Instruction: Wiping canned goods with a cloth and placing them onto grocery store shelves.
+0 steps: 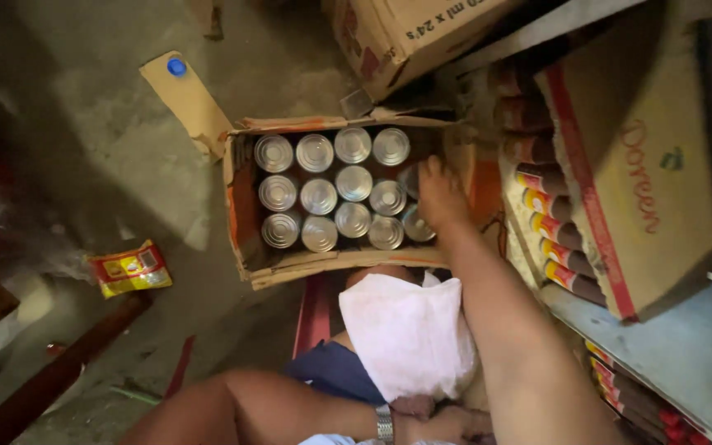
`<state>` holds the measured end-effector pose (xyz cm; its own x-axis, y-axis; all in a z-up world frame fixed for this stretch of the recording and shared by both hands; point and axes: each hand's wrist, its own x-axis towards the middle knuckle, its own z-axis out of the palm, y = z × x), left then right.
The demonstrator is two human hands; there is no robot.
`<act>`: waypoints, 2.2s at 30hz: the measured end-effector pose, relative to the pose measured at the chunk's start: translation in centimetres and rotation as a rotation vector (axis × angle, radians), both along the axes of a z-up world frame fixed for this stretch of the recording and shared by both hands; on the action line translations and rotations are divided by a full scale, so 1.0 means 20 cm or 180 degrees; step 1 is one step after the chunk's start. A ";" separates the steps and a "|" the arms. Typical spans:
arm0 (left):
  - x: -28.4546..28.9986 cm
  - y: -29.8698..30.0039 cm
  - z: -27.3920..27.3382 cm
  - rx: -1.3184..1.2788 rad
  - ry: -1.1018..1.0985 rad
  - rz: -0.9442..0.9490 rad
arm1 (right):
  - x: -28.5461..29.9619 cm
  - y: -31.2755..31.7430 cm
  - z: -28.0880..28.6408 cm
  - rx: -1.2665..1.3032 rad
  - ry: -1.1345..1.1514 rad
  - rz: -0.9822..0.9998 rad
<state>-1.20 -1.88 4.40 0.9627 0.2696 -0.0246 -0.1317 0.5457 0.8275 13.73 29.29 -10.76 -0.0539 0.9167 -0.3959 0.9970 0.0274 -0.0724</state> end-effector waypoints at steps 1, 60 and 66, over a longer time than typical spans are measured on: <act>-0.03 0.10 0.07 -0.0265 0.0366 -0.0447 | 0.01 -0.01 -0.05 0.0174 -0.0397 0.0230; -0.33 0.18 1.03 0.3070 -0.1116 0.0104 | -0.65 -2.23 2.05 0.2327 0.2426 -0.3086; -0.37 0.16 1.10 0.4059 -0.0799 0.0065 | -0.65 -2.26 1.98 0.2332 0.2663 -0.2477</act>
